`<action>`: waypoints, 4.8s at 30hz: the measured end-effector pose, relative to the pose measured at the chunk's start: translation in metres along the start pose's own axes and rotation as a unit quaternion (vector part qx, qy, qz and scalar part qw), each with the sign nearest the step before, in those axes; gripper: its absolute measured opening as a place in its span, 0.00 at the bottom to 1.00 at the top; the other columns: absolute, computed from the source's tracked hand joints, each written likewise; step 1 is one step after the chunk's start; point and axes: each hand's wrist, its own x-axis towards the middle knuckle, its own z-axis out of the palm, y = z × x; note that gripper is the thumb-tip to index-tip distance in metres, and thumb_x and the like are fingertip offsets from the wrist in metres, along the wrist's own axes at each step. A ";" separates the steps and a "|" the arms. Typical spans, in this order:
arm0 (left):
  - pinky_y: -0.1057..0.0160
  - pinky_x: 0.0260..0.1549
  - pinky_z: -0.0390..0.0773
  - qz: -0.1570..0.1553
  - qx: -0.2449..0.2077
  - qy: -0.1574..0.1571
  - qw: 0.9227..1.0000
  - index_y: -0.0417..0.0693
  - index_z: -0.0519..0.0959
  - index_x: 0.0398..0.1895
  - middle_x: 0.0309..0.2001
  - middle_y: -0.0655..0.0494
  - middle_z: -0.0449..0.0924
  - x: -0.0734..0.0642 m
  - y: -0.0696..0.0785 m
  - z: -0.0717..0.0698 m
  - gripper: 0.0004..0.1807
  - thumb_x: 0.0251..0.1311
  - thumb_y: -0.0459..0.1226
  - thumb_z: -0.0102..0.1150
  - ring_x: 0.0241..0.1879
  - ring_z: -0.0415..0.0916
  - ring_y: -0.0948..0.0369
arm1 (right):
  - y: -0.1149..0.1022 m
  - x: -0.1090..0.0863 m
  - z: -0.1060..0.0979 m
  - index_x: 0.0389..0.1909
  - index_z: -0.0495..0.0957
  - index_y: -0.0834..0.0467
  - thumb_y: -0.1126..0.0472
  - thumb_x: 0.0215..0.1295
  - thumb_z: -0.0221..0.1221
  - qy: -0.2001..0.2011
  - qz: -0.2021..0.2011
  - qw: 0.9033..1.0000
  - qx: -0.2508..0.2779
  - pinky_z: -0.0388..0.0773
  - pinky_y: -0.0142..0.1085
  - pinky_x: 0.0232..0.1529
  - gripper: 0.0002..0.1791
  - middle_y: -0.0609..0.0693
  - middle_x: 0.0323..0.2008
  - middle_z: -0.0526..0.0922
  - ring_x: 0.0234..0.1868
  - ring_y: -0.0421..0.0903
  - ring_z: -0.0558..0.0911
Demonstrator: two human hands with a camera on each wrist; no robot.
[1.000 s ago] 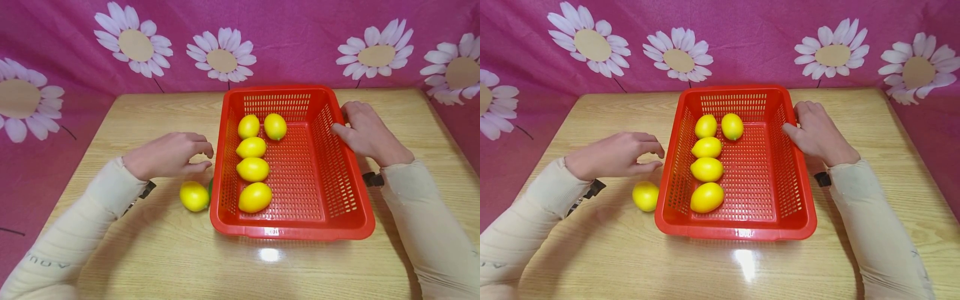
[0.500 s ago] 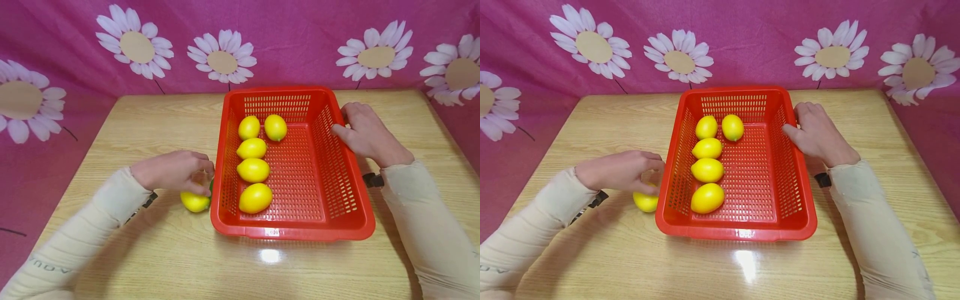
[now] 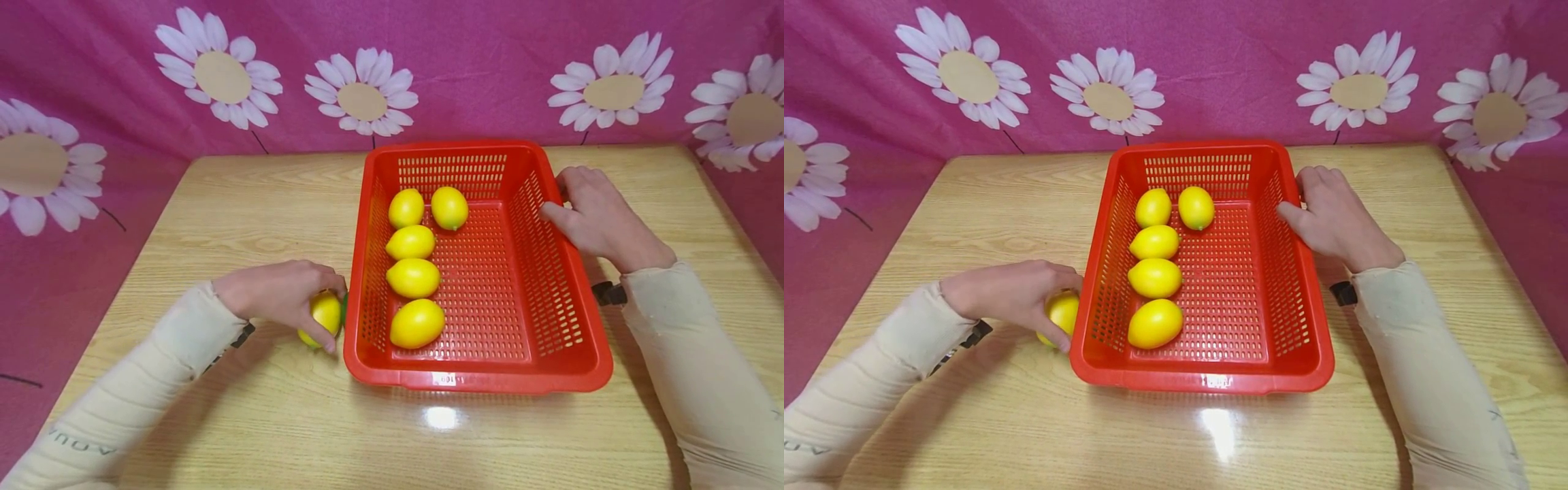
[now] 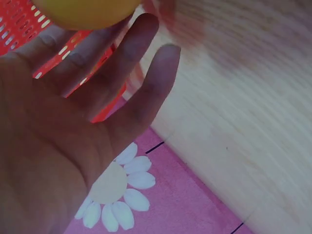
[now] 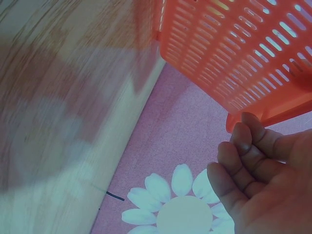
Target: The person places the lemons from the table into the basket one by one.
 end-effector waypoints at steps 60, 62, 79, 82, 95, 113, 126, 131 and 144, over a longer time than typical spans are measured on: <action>0.65 0.37 0.78 -0.025 0.049 0.041 0.998 0.47 0.79 0.56 0.43 0.56 0.79 0.005 0.001 -0.005 0.32 0.52 0.53 0.77 0.34 0.75 0.64 | 0.000 0.001 -0.001 0.49 0.73 0.68 0.52 0.73 0.49 -0.005 -0.001 1.000 -0.005 0.67 0.54 0.52 0.21 0.65 0.45 0.77 0.49 0.60 0.71; 0.65 0.38 0.79 -0.024 0.048 0.046 0.998 0.47 0.79 0.55 0.43 0.56 0.79 0.004 0.001 -0.006 0.31 0.52 0.52 0.77 0.35 0.75 0.64 | -0.001 0.000 -0.001 0.47 0.74 0.68 0.52 0.72 0.49 0.002 -0.007 1.000 -0.010 0.66 0.53 0.51 0.20 0.64 0.44 0.77 0.48 0.59 0.72; 0.65 0.39 0.79 -0.024 0.059 0.061 0.996 0.43 0.79 0.59 0.48 0.52 0.81 0.005 0.002 -0.014 0.34 0.53 0.51 0.76 0.37 0.76 0.61 | -0.002 -0.001 -0.001 0.46 0.75 0.67 0.53 0.71 0.50 0.006 -0.007 1.000 -0.007 0.66 0.52 0.49 0.19 0.64 0.43 0.78 0.47 0.59 0.72; 0.64 0.39 0.80 -0.026 0.060 0.064 0.996 0.43 0.79 0.60 0.49 0.52 0.81 0.005 0.001 -0.016 0.34 0.53 0.50 0.76 0.37 0.76 0.61 | -0.001 -0.001 -0.001 0.45 0.75 0.67 0.53 0.71 0.50 0.007 -0.008 1.000 -0.008 0.66 0.52 0.49 0.19 0.64 0.43 0.79 0.47 0.59 0.72; 0.62 0.41 0.82 -0.039 0.058 0.084 0.994 0.43 0.80 0.59 0.51 0.51 0.82 0.004 -0.001 -0.019 0.31 0.55 0.49 0.74 0.38 0.78 0.60 | -0.001 0.000 -0.001 0.46 0.75 0.68 0.53 0.71 0.50 0.009 -0.011 1.000 -0.011 0.67 0.53 0.50 0.20 0.64 0.43 0.78 0.47 0.59 0.73; 0.62 0.41 0.82 -0.039 0.069 0.097 0.992 0.43 0.79 0.60 0.52 0.50 0.82 -0.003 -0.001 -0.023 0.33 0.55 0.51 0.74 0.38 0.78 0.59 | -0.001 -0.001 -0.001 0.45 0.75 0.67 0.53 0.71 0.50 0.014 -0.011 1.000 -0.011 0.66 0.51 0.48 0.19 0.64 0.42 0.78 0.46 0.59 0.73; 0.59 0.44 0.85 -0.031 0.084 0.127 0.988 0.44 0.79 0.61 0.54 0.50 0.82 -0.010 0.003 -0.039 0.33 0.56 0.51 0.75 0.41 0.79 0.57 | -0.001 -0.001 -0.001 0.48 0.74 0.68 0.52 0.72 0.50 0.001 -0.004 1.000 -0.014 0.67 0.52 0.49 0.21 0.64 0.43 0.78 0.47 0.59 0.72; 0.61 0.40 0.84 -0.018 0.093 0.143 0.985 0.44 0.79 0.59 0.52 0.50 0.82 -0.009 0.006 -0.047 0.32 0.56 0.51 0.74 0.39 0.79 0.58 | 0.000 -0.002 -0.001 0.48 0.74 0.68 0.52 0.72 0.49 0.001 -0.003 1.000 -0.014 0.67 0.53 0.50 0.21 0.64 0.44 0.77 0.47 0.59 0.72; 0.61 0.40 0.83 -0.001 0.113 0.164 0.980 0.43 0.79 0.60 0.50 0.49 0.81 0.002 0.016 -0.065 0.33 0.56 0.51 0.75 0.40 0.78 0.57 | -0.001 0.000 -0.001 0.48 0.74 0.68 0.51 0.72 0.49 0.002 -0.002 1.000 -0.014 0.68 0.54 0.51 0.21 0.64 0.44 0.78 0.47 0.60 0.72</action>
